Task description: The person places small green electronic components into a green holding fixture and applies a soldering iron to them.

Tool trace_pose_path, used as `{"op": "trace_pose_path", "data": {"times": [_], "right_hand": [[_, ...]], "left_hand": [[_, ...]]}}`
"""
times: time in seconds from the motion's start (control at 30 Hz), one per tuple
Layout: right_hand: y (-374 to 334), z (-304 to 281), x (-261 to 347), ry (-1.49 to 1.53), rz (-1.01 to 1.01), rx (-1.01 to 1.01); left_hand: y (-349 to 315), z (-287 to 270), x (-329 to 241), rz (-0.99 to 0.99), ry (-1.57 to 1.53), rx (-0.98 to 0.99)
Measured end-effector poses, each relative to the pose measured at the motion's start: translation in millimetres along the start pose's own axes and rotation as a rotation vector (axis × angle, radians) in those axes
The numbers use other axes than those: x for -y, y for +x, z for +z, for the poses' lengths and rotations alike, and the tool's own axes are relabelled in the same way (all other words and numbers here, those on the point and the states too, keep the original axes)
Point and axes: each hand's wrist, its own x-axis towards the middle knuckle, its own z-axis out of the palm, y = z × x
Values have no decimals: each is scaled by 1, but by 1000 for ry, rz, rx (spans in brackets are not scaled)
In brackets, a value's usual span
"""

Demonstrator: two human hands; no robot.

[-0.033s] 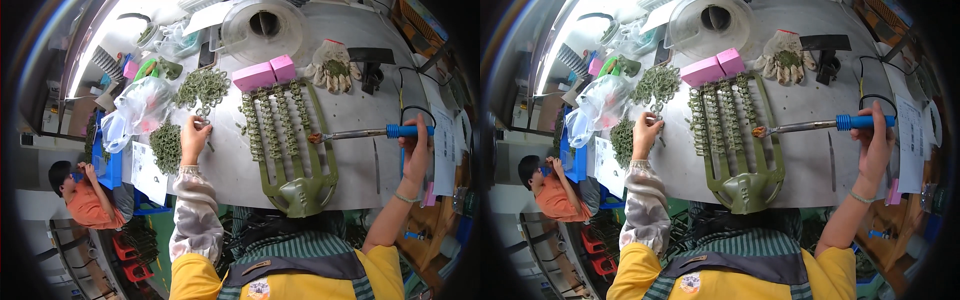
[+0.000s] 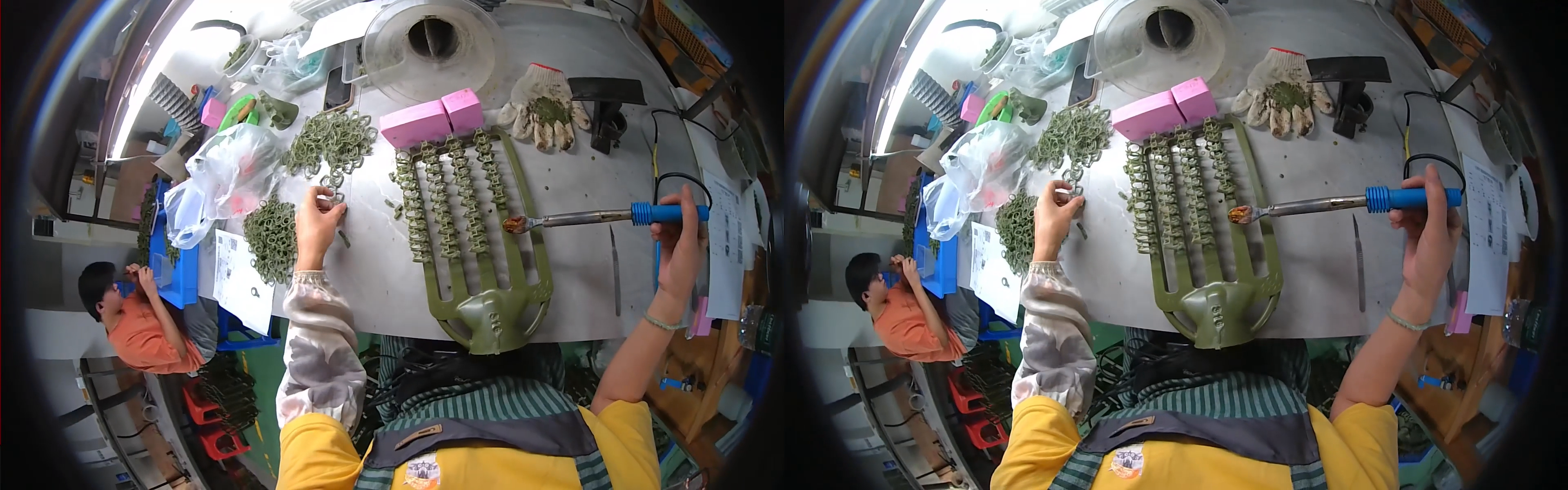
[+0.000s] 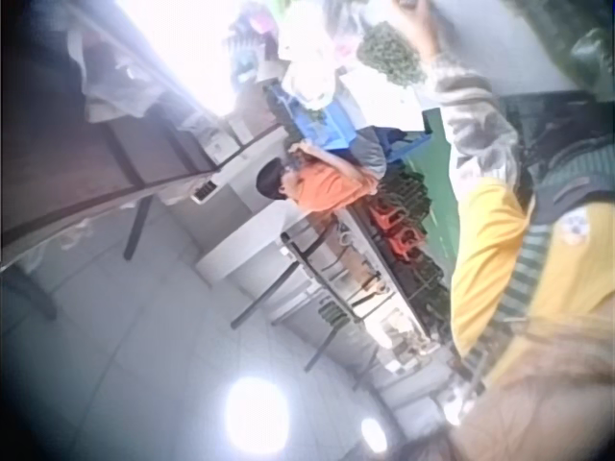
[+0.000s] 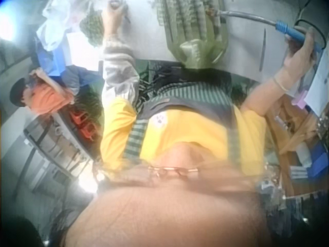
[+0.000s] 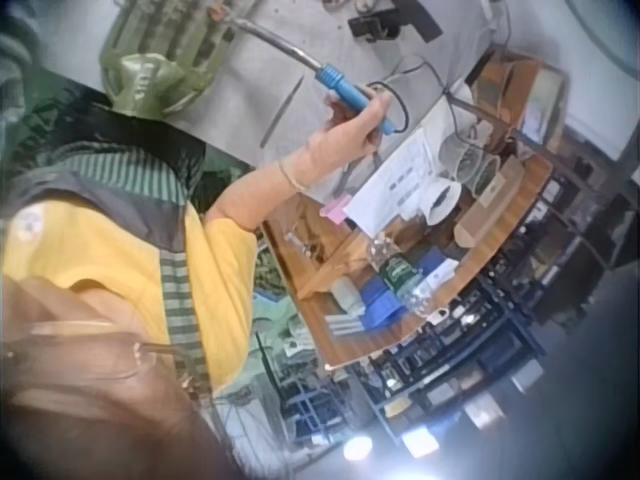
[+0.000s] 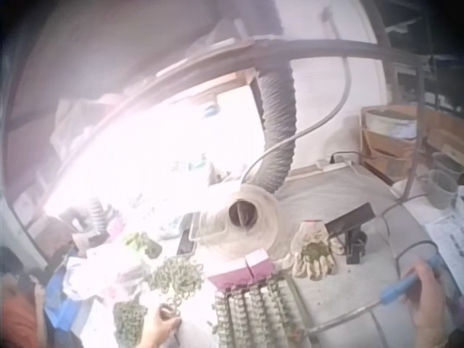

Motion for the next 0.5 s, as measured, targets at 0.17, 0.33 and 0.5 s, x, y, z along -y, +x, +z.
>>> {"op": "trace_pose_path", "data": {"times": [0.17, 0.33, 0.5], "right_hand": [[-2, 1, 3, -15, -6, -27], [-3, 0, 4, -23, -30, -29], [-4, 9, 2, -25, -10, -31]], "left_hand": [[-14, 6, -26, 160, -180, 14], [-69, 39, -126, 517, -291, 292], [-85, 82, -161, 894, -35, 183]]}}
